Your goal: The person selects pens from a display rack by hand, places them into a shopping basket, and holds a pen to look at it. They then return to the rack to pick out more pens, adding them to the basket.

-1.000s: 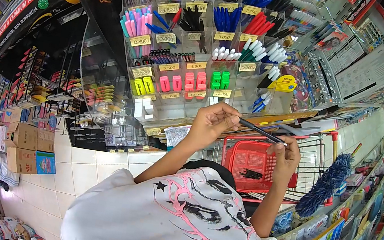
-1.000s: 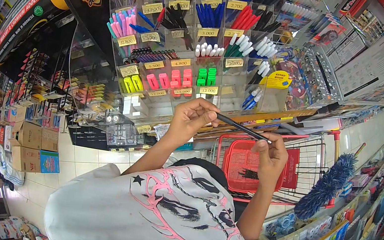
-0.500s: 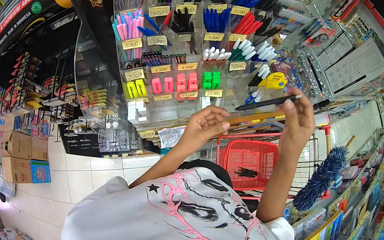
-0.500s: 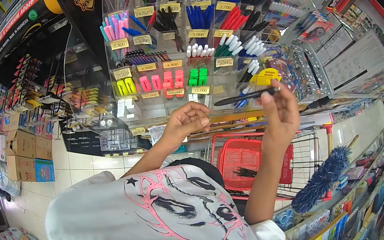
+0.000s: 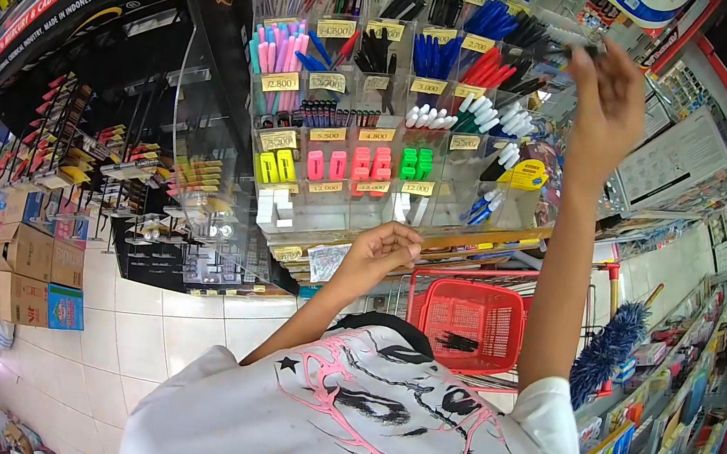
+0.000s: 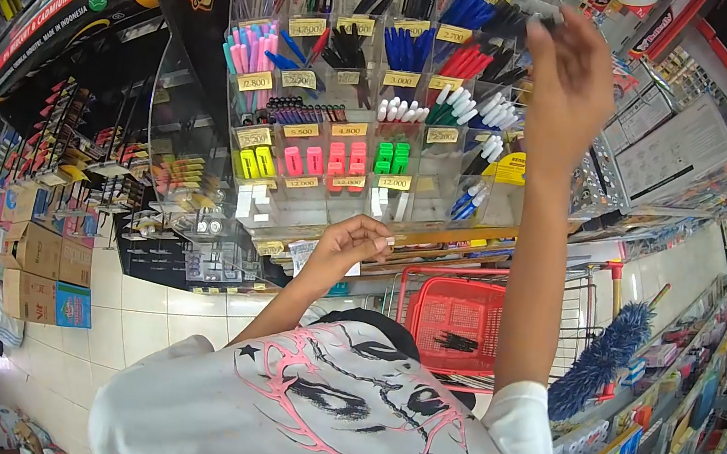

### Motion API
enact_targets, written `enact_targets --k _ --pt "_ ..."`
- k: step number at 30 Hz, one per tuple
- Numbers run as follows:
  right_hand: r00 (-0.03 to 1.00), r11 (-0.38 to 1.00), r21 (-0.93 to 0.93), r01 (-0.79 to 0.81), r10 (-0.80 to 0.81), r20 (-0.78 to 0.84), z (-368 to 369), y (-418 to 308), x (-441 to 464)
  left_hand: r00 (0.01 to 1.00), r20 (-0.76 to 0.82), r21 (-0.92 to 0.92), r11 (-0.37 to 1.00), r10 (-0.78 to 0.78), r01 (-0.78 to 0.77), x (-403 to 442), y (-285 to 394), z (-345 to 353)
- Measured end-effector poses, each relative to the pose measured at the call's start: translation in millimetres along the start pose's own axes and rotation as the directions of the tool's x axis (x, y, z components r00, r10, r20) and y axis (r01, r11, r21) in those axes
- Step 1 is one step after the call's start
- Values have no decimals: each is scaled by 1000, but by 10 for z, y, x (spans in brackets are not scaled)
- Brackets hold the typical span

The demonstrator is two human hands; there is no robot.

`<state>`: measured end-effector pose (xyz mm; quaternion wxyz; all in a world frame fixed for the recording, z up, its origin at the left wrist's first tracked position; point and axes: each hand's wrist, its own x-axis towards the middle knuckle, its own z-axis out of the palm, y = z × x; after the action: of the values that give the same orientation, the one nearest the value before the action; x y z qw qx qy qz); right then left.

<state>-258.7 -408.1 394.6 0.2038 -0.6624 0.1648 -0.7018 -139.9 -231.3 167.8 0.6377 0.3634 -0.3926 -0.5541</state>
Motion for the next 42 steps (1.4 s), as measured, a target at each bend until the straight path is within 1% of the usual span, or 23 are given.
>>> enact_targets --k 1,3,4,6,7,9,10,12,13,14,16,17,21,23,24,26,30,34,36,39,42 --pt "1000 1000 -1 3 -3 -3 97 102 104 1000 -7 1 1000 -15 15 -19 7 5" --pt "994 991 89 101 -105 40 304 337 281 1000 -12 5 1000 -19 19 -44 9 6" --pt "993 990 93 108 -112 39 403 411 335 1000 -20 11 1000 -15 15 -63 -21 -10" --pt "993 995 -90 48 -37 114 596 560 412 999 -33 17 1000 0 1 -102 -62 -43" --pt "992 995 -82 52 -43 118 678 696 453 999 -46 15 1000 6 -5 -127 -76 -61" --pt "988 983 -173 59 -32 154 827 966 492 996 -89 -14 1000 8 -10 -200 -90 -87" --pt "986 985 -162 63 -37 161 879 1037 493 995 -98 -14 1000 17 -19 -235 -106 -118" --pt "969 965 -249 83 -20 247 961 1151 494 992 -128 17 1000 -3 5 -291 -150 -207" --pt "958 942 -321 99 -4 285 998 1199 479 989 -146 33 999 8 -3 -318 -159 -241" --pt "957 943 -316 105 -9 291 1032 1252 458 988 -151 31 999 15 -10 -346 -165 -266" --pt "922 896 -428 119 61 382 1074 1315 406 979 -202 58 998 -5 17 -388 -155 -298" --pt "914 895 -435 92 97 394 1077 1352 370 979 -203 58 998 -5 17 -393 -163 -318" --pt "919 901 -426 80 99 381 1032 1432 325 973 -231 88 996 7 14 -389 -173 -356" --pt "925 953 -303 -24 136 354 961 1509 357 971 -240 91 996 3 19 -370 -168 -344" --pt "926 952 -305 -26 139 352 939 1514 357 972 -235 89 996 -7 29 -355 -167 -339" --pt "891 983 -185 -9 92 444 874 1520 375 975 -223 90 995 -21 42 -328 -176 -329" --pt "876 980 -197 10 87 475 867 1564 403 988 -149 96 994 -32 46 -234 -281 -317" --pt "855 961 -278 -7 150 496 948 1588 431 993 -105 90 993 -62 72 -185 -313 -308" --pt "865 963 -261 72 70 497 993 1631 471 992 -107 97 992 -68 78 -181 -294 -295" --pt "848 949 -305 80 95 521 1015 1650 496 990 -120 103 991 -72 85 -202 -314 -319" --pt "848 961 -273 47 106 519 1029 1584 459 988 -136 101 991 -75 89 -204 -346 -344"
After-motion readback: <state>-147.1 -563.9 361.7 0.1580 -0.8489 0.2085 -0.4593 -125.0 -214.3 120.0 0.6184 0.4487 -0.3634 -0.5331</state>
